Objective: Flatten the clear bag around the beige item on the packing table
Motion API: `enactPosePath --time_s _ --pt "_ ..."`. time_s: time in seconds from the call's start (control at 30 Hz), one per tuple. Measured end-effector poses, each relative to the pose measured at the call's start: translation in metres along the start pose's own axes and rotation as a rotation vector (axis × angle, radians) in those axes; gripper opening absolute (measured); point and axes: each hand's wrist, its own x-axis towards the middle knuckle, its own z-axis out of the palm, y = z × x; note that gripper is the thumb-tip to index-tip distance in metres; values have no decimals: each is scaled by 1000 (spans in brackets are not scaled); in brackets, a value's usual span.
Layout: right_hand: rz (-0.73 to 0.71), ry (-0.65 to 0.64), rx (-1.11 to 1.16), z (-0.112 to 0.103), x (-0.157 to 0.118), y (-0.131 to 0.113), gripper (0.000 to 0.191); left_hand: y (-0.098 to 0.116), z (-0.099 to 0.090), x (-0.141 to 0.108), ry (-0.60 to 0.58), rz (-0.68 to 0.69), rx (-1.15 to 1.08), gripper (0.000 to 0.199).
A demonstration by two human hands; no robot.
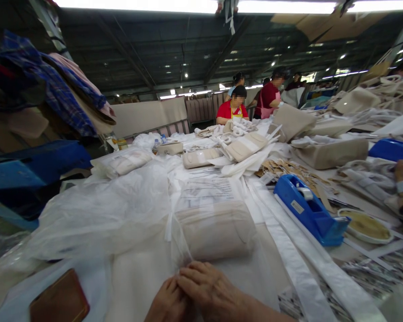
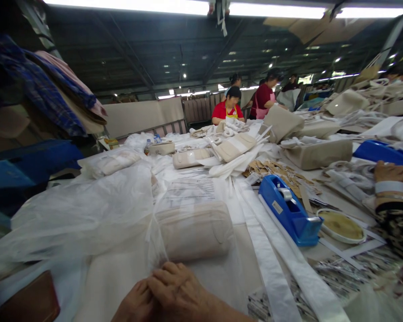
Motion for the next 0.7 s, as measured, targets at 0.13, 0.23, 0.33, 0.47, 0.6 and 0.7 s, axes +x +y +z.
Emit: enactPosePath --time_s 0.13,0.23,0.33,0.47,0.6,0.7 --pt "122 -32 14 1 -8 4 42 -9 -21 0 -123 166 -21 32" --pt "174 -32 89 3 -12 2 44 -31 -41 -3 -218 153 107 37" --pt "187 -31 119 -4 -13 2 48 -49 -47 0 -307 229 240 42" --pt "78 -83 30 -12 -9 6 43 -58 -41 12 -301 417 238 41" --pt "-63 -64 -274 13 -3 13 16 -64 -35 15 -284 472 238 40" --pt "-179 72 -516 44 -1 19 11 -72 -30 11 -211 476 222 41"
